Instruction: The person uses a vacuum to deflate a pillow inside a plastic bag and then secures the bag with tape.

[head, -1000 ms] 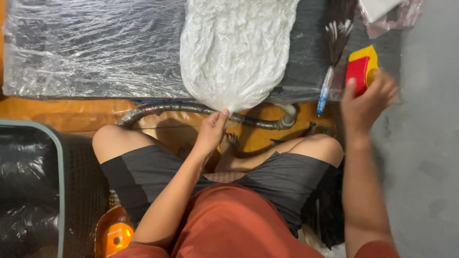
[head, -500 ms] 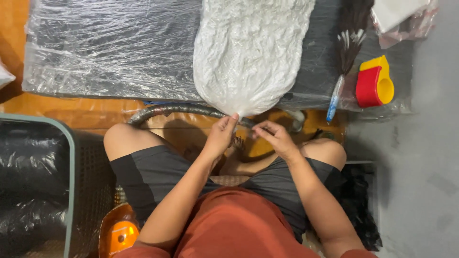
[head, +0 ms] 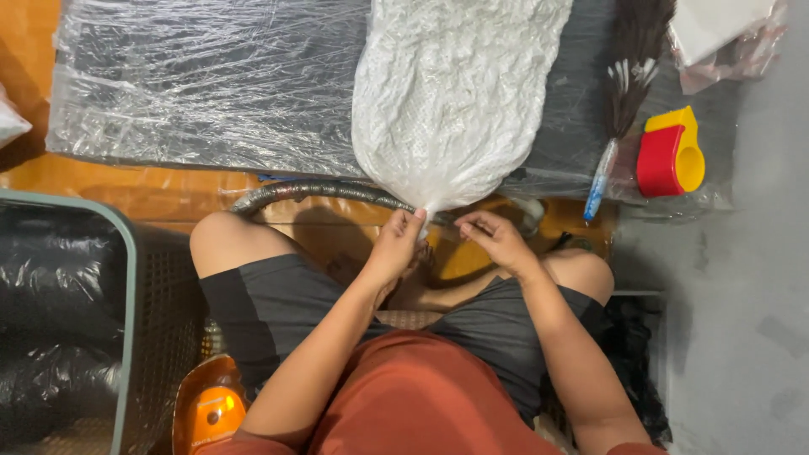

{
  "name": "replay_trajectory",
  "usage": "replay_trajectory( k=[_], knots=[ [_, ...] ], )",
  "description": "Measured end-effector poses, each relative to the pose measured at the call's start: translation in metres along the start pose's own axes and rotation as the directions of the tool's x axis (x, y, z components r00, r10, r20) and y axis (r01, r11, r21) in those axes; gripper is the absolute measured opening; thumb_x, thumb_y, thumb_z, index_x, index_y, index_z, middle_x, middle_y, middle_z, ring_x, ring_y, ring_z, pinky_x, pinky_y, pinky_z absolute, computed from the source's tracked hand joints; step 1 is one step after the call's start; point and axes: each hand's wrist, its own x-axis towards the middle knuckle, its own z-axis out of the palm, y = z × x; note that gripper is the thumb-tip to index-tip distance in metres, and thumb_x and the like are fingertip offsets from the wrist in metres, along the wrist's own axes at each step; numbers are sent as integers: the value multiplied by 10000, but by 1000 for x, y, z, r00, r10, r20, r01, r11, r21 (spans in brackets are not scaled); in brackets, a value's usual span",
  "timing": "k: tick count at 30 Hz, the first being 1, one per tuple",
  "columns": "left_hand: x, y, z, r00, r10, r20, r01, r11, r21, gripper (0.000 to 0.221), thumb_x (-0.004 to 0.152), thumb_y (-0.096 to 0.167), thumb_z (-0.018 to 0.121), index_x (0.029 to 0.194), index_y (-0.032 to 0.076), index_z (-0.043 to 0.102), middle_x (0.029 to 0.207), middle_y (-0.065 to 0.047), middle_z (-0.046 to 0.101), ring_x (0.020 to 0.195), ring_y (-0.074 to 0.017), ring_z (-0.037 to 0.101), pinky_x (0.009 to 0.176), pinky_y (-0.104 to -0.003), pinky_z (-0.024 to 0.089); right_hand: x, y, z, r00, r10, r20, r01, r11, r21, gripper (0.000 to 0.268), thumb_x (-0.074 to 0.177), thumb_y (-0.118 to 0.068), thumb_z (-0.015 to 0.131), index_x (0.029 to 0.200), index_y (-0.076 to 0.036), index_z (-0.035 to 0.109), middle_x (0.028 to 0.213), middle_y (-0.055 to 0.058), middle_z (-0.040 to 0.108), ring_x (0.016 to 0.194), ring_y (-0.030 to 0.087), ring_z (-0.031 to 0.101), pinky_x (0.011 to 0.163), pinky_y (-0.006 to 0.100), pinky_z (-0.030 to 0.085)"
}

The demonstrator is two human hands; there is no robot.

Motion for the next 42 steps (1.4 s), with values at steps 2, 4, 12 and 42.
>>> replay_trajectory(
  k=[2, 4, 12, 42],
  knots=[
    [4, -6, 3, 1000, -21, -9, 21, 999, -43, 373, 1037, 429, 590, 921, 76, 560, 645, -33, 533, 446, -106, 526, 347, -219, 429, 5, -8, 9, 1000, -14, -13, 14, 998, -54, 217, 982, -213, 721, 1134, -63, 757, 921, 75, 748, 940, 164, 681, 907, 357, 550],
    [4, -9, 6, 999, -45, -16, 43, 995, -90, 354, 1036, 420, 594, 914, 91, 552, 636, -31, 521, 427, -108, 515, 336, -217, 421, 7, -14, 20, 999, -27, -23, 25, 994, -110, 230, 975, -253, 737, 1130, -86, 767, 921, 47, 734, 953, 136, 658, 912, 343, 530],
    [10, -28, 25, 989, -47, -142, 22, 984, -175, 373, 1031, 424, 592, 947, 72, 505, 541, -30, 494, 352, -107, 464, 285, -234, 380, 64, 77, 67, 930, 331, -159, -342, 938, -51, 332, 892, -197, 739, 1209, -99, 754, 1101, 108, 754, 1031, 226, 699, 841, 427, 589],
    [-4, -45, 57, 985, -103, -138, 4, 813, -582, 276, 1053, 366, 593, 1053, 92, 566, 576, -42, 528, 385, -82, 464, 322, -183, 353, -18, -203, 42, 980, 168, 107, 1, 534, -846, 257, 949, -367, 573, 1063, -217, 748, 893, 30, 796, 871, 305, 759, 699, 437, 592]
  ],
)
